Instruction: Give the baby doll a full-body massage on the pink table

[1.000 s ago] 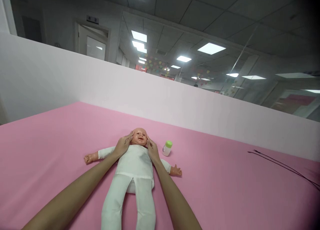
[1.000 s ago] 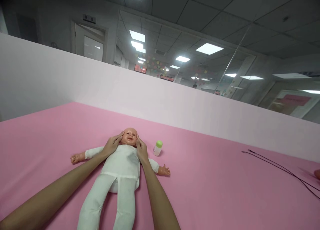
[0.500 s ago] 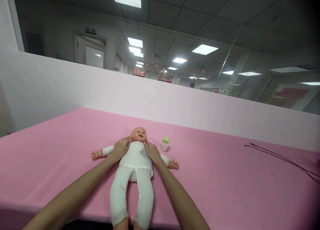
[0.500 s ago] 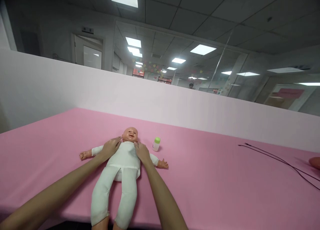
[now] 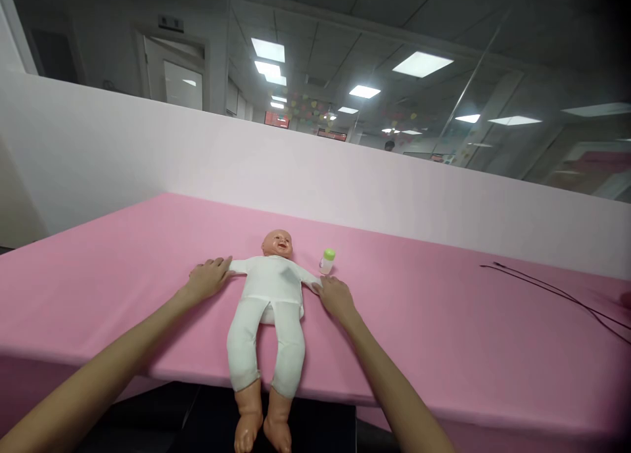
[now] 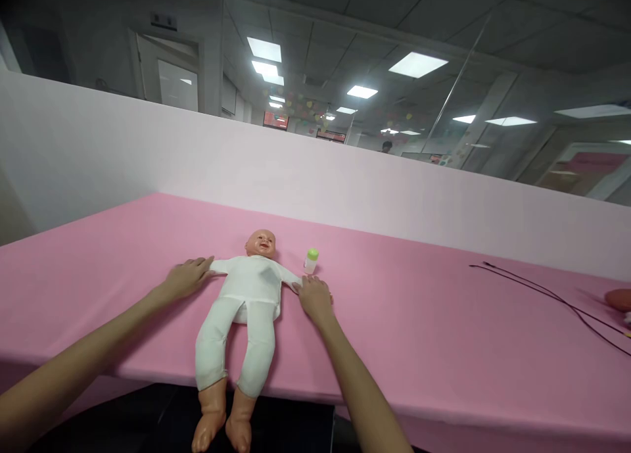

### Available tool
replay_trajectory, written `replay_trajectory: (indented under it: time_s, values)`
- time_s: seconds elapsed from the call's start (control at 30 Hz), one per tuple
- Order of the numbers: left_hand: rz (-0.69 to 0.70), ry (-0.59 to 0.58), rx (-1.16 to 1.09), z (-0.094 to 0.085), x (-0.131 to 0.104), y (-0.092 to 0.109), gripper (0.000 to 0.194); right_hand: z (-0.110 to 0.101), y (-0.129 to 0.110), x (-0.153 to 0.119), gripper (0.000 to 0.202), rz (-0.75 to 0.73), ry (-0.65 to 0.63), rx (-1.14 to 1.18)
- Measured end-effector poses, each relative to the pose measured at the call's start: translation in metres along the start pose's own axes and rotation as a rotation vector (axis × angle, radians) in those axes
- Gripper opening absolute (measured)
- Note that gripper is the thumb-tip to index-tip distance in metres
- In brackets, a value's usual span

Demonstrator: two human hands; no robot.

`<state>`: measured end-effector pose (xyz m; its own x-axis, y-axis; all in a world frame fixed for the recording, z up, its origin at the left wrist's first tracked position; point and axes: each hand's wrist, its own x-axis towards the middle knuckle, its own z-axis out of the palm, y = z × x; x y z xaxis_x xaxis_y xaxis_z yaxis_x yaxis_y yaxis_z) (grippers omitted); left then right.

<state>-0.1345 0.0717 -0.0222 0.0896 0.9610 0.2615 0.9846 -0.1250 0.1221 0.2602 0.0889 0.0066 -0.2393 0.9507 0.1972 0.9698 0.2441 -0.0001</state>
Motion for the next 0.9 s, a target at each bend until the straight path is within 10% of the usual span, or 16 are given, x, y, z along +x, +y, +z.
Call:
replay_trajectory:
  time_s: [0.2, 0.4, 0.7, 0.9]
  values:
    - [-0.075, -0.100, -0.266, -0.023, -0.014, -0.047, 0.042, -0.007, 0.053, -0.018, 0.047, 0.331, -0.038, 0.130]
    - [-0.128, -0.003, -0.648, -0.028, -0.013, -0.056, 0.035, 0.001, 0.057, -0.023, 0.044, 0.405, 0.056, 0.684]
    - [-0.340, 0.469, -1.316, -0.028, 0.014, 0.015, 0.041, -0.014, -0.004, 0.007, 0.048, 0.363, 0.301, 1.641]
    - [0.287, 0.494, -1.038, -0.020, 0.019, 0.069, 0.017, -0.020, -0.052, 0.026, 0.029, -0.167, 0.381, 1.202]
